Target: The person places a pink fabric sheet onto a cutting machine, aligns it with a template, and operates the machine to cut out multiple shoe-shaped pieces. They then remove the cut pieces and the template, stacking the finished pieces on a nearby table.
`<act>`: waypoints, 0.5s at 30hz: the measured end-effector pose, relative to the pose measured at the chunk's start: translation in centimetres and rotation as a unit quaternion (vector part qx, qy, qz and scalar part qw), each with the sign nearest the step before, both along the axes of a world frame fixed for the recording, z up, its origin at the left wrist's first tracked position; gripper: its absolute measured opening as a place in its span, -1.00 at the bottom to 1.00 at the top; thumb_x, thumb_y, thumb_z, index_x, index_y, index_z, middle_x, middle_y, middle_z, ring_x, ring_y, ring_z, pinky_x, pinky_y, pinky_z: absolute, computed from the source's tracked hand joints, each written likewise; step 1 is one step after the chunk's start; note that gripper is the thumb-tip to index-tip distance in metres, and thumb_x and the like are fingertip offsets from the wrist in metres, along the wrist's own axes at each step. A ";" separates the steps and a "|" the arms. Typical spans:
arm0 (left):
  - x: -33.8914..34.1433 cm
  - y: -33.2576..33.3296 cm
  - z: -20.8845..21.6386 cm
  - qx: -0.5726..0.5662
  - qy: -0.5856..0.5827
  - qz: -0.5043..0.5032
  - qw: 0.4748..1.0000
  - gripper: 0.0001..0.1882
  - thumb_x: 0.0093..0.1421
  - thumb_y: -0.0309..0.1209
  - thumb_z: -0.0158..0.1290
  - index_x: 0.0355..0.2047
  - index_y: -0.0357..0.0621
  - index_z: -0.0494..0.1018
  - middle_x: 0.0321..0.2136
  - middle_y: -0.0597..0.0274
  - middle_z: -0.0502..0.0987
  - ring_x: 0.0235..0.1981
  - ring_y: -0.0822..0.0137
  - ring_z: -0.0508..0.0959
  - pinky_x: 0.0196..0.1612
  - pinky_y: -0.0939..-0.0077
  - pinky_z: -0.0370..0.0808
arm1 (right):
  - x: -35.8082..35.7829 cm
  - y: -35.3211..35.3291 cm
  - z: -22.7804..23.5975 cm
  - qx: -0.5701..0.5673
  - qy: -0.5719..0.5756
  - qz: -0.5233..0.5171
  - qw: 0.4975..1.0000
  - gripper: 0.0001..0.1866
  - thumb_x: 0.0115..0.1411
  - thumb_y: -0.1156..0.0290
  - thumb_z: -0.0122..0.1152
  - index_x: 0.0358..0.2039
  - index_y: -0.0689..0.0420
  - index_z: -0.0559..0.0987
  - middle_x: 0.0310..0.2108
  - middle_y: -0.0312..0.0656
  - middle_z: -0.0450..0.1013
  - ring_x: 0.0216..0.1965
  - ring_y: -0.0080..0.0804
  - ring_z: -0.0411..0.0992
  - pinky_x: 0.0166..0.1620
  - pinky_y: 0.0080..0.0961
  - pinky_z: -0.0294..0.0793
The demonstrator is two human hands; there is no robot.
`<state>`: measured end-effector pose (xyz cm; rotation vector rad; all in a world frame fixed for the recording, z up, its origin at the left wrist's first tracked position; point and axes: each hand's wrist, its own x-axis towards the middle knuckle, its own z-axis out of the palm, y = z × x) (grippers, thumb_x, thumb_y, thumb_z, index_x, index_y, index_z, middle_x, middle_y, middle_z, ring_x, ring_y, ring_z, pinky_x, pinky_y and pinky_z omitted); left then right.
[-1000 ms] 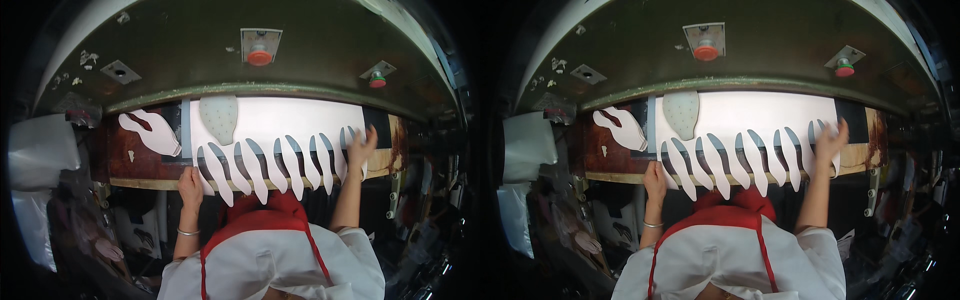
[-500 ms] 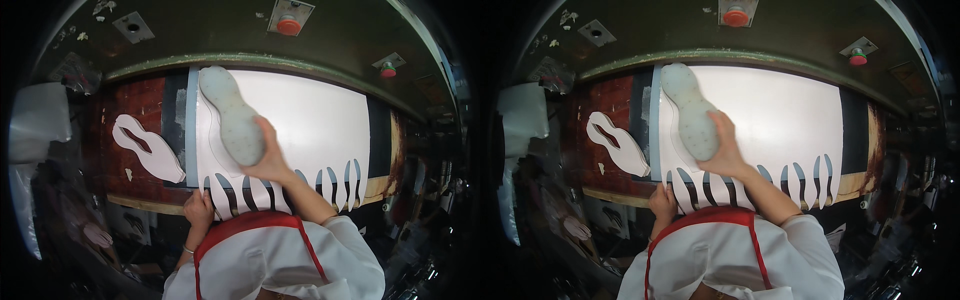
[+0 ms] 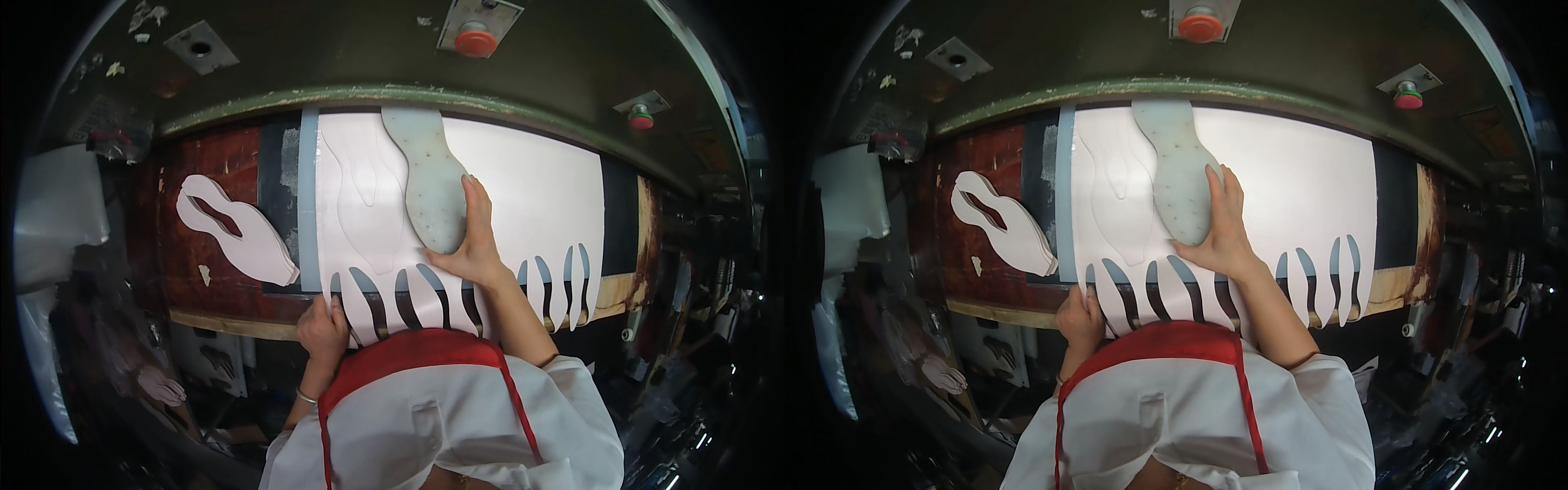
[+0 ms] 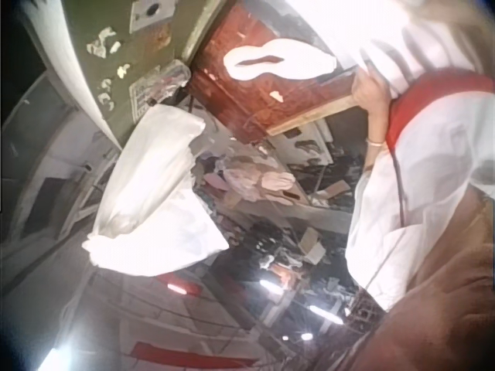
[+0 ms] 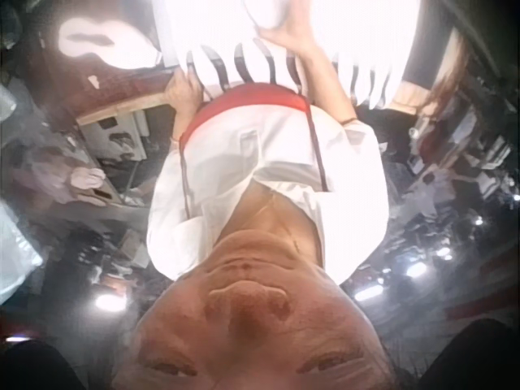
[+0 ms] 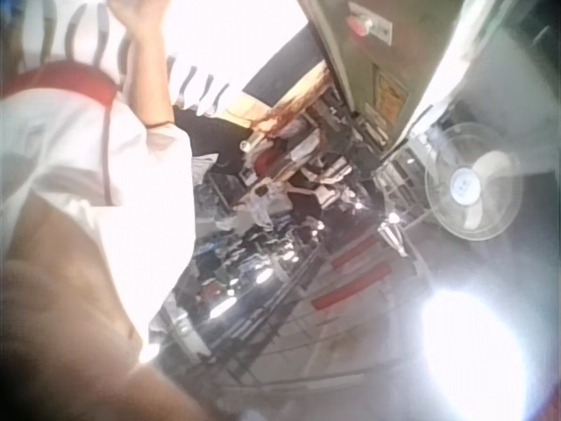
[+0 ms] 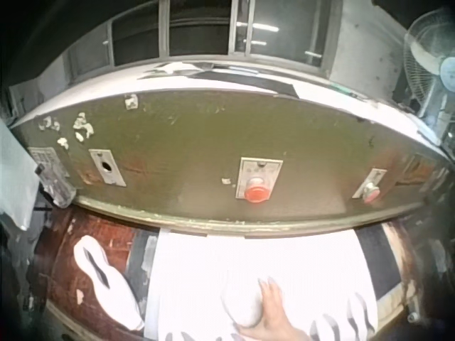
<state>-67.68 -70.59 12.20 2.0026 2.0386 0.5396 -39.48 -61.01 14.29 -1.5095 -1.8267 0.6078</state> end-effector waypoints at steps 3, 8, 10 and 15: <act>0.4 2.1 1.1 -0.027 -0.004 0.013 1.000 -0.75 0.21 -0.31 -0.01 -0.55 -0.18 0.34 -0.75 0.01 0.38 -0.69 -0.03 0.44 -0.60 0.14 0.34 | 3.8 2.9 2.9 -0.037 0.140 -0.109 0.984 0.14 -0.22 0.38 0.43 0.32 0.18 -0.07 0.29 0.10 -0.10 0.30 0.06 -0.06 0.26 -0.06 0.04; 1.3 8.6 0.2 0.015 -0.028 0.027 0.999 -0.73 0.22 -0.29 -0.01 -0.54 -0.18 0.34 -0.73 0.00 0.40 -0.67 -0.05 0.45 -0.58 0.10 0.34 | 16.8 11.2 8.9 0.238 -0.065 -0.435 0.866 -0.22 0.31 0.13 -0.05 0.30 0.36 -0.13 0.29 0.25 -0.08 0.32 0.07 -0.10 0.31 -0.21 -0.11; 1.8 11.3 -0.6 0.027 -0.039 0.038 0.998 -0.74 0.23 -0.25 -0.03 -0.49 -0.17 0.39 -0.68 -0.03 0.45 -0.64 -0.08 0.48 -0.55 0.05 0.35 | 19.7 13.5 8.7 0.222 -0.113 -0.420 0.872 -0.07 0.27 -0.01 -0.04 0.27 0.48 -0.21 0.29 0.36 -0.22 0.34 0.20 -0.25 0.33 -0.12 -0.27; 1.7 18.1 -2.6 0.020 -0.026 0.062 0.998 -0.66 0.28 -0.14 -0.12 -0.31 -0.17 0.47 -0.57 -0.13 0.51 -0.53 -0.15 0.52 -0.48 0.03 0.38 | 17.9 15.4 5.8 0.306 -0.052 -0.424 0.851 0.07 0.13 -0.01 0.16 0.26 0.48 -0.23 0.29 0.38 -0.30 0.34 0.24 -0.32 0.34 -0.09 -0.32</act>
